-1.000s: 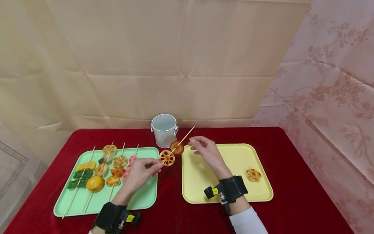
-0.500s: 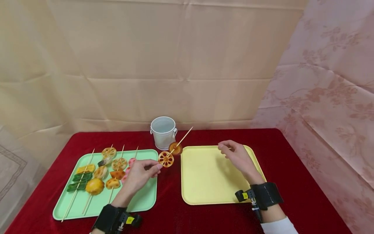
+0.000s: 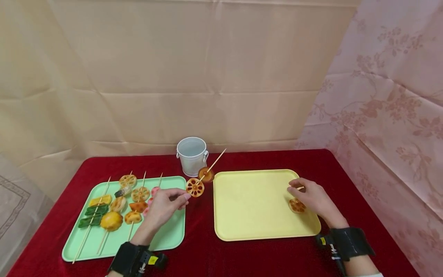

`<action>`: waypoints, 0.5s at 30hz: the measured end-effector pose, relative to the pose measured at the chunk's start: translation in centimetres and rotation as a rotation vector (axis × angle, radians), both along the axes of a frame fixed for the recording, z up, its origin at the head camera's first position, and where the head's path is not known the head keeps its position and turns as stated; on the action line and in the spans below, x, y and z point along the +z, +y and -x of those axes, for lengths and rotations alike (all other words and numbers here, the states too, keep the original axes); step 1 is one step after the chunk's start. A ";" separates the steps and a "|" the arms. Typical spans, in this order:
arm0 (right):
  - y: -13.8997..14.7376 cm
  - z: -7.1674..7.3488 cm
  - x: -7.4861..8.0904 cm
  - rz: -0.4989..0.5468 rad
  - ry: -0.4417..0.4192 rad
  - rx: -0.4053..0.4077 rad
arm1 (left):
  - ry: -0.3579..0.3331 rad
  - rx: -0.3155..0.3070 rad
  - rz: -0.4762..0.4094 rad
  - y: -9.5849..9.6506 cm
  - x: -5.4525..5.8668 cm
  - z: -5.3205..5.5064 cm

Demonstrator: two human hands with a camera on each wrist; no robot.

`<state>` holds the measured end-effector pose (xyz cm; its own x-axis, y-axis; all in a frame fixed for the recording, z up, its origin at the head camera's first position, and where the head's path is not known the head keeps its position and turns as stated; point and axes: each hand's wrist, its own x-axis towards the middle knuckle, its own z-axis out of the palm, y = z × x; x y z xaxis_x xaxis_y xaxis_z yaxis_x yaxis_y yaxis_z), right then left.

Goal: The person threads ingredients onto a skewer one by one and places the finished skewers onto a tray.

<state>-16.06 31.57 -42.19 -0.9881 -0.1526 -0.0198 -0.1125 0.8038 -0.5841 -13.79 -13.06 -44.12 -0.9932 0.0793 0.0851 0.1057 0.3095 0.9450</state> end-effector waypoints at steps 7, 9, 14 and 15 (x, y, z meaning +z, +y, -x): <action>1.5 -0.6 -0.2 -0.090 -0.040 0.044 | 0.012 -0.001 0.014 -0.1 0.1 0.1; 1.6 -0.8 -0.3 -0.092 -0.062 0.055 | 0.011 -0.001 0.017 -0.1 0.1 0.1; 1.4 -1.0 -0.5 -0.133 -0.035 0.088 | 0.002 0.000 0.019 0.0 0.1 0.1; 1.3 -1.0 -0.6 -0.152 -0.014 0.098 | 0.001 0.001 0.018 0.0 0.1 0.1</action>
<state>-15.03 32.90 -42.76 -0.9681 -0.2423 -0.0642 -0.1870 0.8688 -0.4586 -13.86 -13.09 -44.02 -0.9932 0.0798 0.0847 0.1063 0.3269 0.9390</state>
